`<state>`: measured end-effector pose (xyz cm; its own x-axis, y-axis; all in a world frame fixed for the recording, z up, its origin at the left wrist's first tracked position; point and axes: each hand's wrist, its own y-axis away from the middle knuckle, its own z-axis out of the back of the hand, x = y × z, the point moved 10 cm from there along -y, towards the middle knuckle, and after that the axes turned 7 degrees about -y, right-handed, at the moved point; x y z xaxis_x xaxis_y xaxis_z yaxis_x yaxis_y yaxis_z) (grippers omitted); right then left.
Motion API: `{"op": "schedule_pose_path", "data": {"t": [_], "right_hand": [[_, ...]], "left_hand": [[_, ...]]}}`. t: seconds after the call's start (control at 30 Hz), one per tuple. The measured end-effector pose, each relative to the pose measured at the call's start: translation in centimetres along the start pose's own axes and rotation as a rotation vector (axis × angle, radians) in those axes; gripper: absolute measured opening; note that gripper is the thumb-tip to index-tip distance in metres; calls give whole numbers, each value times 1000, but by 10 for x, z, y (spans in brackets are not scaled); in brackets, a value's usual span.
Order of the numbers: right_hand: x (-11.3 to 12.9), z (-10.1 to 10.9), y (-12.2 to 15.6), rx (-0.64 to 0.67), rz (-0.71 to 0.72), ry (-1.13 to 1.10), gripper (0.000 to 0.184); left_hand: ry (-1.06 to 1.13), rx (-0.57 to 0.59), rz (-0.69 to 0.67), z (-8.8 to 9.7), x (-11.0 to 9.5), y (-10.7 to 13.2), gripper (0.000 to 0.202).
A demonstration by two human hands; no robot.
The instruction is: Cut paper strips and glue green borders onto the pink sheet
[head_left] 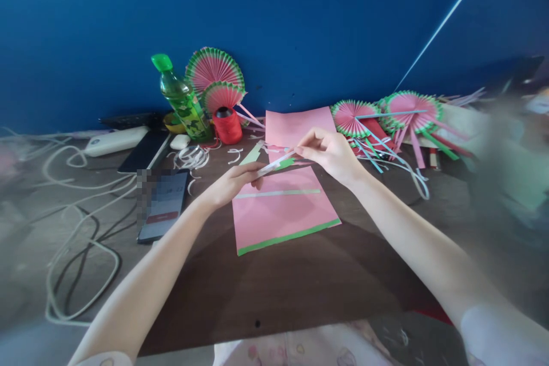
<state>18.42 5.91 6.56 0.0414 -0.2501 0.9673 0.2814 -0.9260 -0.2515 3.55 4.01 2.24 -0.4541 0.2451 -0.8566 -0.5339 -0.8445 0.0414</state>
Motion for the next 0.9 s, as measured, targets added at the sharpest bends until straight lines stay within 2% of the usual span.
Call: {"op": "schedule_pose_path", "data": {"t": [0.2,0.47,0.8,0.9], "right_hand": [[-1,-5,1,67,-24,-145,24],[3,-11,3,143,-26,-170,23],[17,-36,17,292,-32,-122,18],[26,-36,23,300,-17,-116,19]], "left_hand": [[-4,-30,8,4,2,2,31],[-93,-125,33,14,5,3,34],[278,-286,27,21,17,1,31],[261,-409,44,41,21,5,28]]}}
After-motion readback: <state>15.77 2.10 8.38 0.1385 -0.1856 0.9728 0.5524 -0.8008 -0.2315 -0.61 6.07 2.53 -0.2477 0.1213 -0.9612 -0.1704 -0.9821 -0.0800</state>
